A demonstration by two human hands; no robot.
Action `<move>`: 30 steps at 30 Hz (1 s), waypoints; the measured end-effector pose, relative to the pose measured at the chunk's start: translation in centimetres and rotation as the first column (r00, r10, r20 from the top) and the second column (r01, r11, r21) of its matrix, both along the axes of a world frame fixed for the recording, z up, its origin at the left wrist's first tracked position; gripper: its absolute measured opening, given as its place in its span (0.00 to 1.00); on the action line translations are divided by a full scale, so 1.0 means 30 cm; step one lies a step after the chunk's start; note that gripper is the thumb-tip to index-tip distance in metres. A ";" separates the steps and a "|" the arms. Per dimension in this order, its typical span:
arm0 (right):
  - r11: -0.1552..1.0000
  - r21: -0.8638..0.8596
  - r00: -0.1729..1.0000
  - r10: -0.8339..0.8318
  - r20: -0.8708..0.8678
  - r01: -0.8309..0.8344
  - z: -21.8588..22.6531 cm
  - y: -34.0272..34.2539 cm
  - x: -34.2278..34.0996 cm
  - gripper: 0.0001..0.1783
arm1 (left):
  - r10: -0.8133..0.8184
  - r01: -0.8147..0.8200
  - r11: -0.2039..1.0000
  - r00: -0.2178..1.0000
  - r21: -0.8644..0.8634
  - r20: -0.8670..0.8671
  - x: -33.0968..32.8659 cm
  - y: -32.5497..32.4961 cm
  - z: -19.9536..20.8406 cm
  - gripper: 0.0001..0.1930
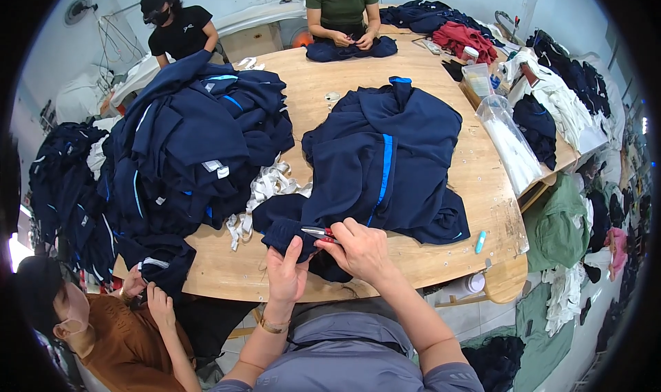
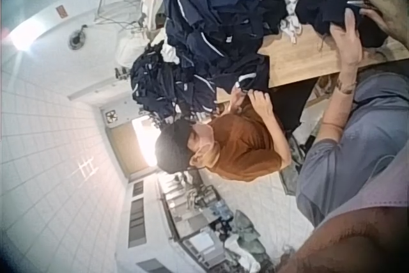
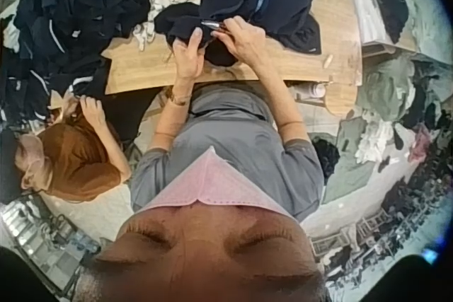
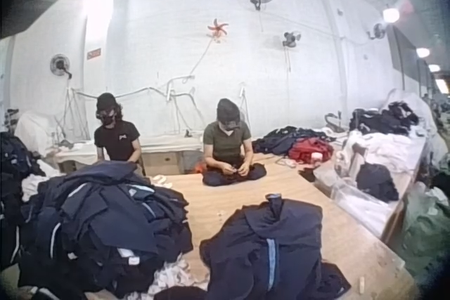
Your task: Trimming loose threads from blue garments using a small pair of thread snips.
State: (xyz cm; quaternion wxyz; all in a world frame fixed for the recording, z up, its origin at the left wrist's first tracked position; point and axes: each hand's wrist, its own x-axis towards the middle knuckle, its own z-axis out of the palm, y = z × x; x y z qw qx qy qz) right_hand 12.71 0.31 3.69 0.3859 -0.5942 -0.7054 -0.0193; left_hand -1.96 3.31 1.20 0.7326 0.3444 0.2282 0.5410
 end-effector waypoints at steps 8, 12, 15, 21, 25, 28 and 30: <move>1.000 0.010 1.000 -0.010 0.010 0.010 -0.026 -0.010 0.017 0.16 | -0.023 0.026 0.999 0.997 -0.037 0.069 -0.010 0.005 0.027 0.07; 1.000 0.008 0.999 -0.006 0.035 0.006 -0.022 -0.012 0.014 0.16 | -0.031 0.032 0.999 0.998 -0.017 0.053 -0.016 0.009 0.009 0.08; 1.000 0.011 1.000 0.005 0.025 -0.005 -0.012 -0.010 0.011 0.16 | -0.026 0.026 1.000 0.999 -0.008 0.036 -0.013 0.004 -0.001 0.08; 0.998 -0.008 0.998 0.061 0.007 -0.061 0.001 -0.006 0.010 0.15 | -0.048 0.048 0.999 0.998 -0.019 0.032 -0.017 -0.006 0.014 0.08; 0.998 -0.040 0.860 0.016 -0.509 -0.042 -0.034 -0.007 -0.003 0.13 | -0.103 0.121 0.983 0.986 -0.139 0.128 -0.015 0.005 0.058 0.11; 0.979 -0.096 0.551 0.020 -0.834 -0.180 -0.033 -0.004 -0.025 0.13 | -0.100 0.123 0.977 0.986 -0.176 0.133 -0.009 -0.001 0.052 0.12; 0.971 -0.194 0.675 -0.052 -0.736 -0.137 0.016 0.005 -0.070 0.14 | -0.079 0.103 0.977 0.988 -0.185 0.129 -0.005 -0.008 0.027 0.12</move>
